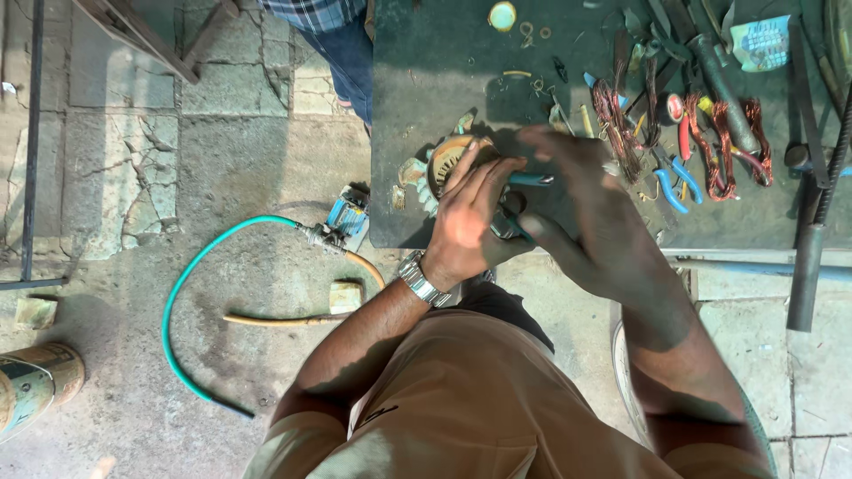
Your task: The person uses pliers and a screwdriver to remove copper windings from a motor stator. They repeatedly pull, cut, and pry the wires from the slots, then place the removed copper wire on the workbench.
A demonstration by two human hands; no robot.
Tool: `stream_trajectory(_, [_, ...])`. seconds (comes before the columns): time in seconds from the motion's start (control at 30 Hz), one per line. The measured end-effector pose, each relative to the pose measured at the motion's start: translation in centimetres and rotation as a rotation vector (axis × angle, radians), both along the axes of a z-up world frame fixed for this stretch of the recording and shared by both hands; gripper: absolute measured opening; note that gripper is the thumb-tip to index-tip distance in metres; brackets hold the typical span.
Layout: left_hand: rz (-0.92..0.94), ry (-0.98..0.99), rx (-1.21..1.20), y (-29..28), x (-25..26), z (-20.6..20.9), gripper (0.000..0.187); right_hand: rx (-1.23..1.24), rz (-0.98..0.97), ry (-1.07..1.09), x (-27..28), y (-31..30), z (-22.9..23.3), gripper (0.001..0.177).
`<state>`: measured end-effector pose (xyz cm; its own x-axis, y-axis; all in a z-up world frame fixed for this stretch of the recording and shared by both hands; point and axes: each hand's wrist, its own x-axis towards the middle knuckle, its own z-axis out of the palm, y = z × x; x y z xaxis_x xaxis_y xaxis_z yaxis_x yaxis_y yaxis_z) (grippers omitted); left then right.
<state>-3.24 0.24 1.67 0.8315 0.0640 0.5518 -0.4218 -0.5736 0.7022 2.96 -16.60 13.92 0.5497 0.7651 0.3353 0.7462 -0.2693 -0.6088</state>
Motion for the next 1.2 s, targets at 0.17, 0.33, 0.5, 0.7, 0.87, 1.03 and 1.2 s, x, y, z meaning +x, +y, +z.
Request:
stream_trajectory(0.17, [0.033, 0.075, 0.009, 0.6, -0.1, -0.3, 0.085, 0.634, 0.153, 0.369, -1.9, 1.1, -4.3, 0.108])
stream_trajectory(0.33, [0.043, 0.029, -0.05, 0.2, 0.3, -0.1, 0.091, 0.826, 0.136, 0.472, -2.1, 2.5, -8.0, 0.089])
stream_trajectory(0.5, [0.163, -0.091, -0.003, 0.6, 0.9, 0.1, 0.079, 0.778, 0.155, 0.528, -1.0, 3.5, -7.0, 0.066])
stream_trajectory(0.7, [0.089, -0.082, -0.031, 0.5, 0.8, 0.1, 0.076, 0.835, 0.08, 0.461, -1.1, 4.1, -7.0, 0.04])
stream_trajectory(0.87, [0.077, -0.1, -0.034, 0.1, 0.5, 0.0, 0.066, 0.941, -0.021, 0.412, -1.5, 4.1, -7.8, 0.032])
stream_trajectory(1.03, [-0.042, -0.157, 0.079, -0.1, 1.2, -0.3, 0.049, 1.123, -0.052, 0.386, -2.0, 3.6, -9.3, 0.044])
stream_trajectory(1.2, [-0.154, -0.082, 0.217, 0.7, 0.0, 1.7, 0.049, 1.12, -0.1, 0.339, -3.0, 1.8, -9.7, 0.038])
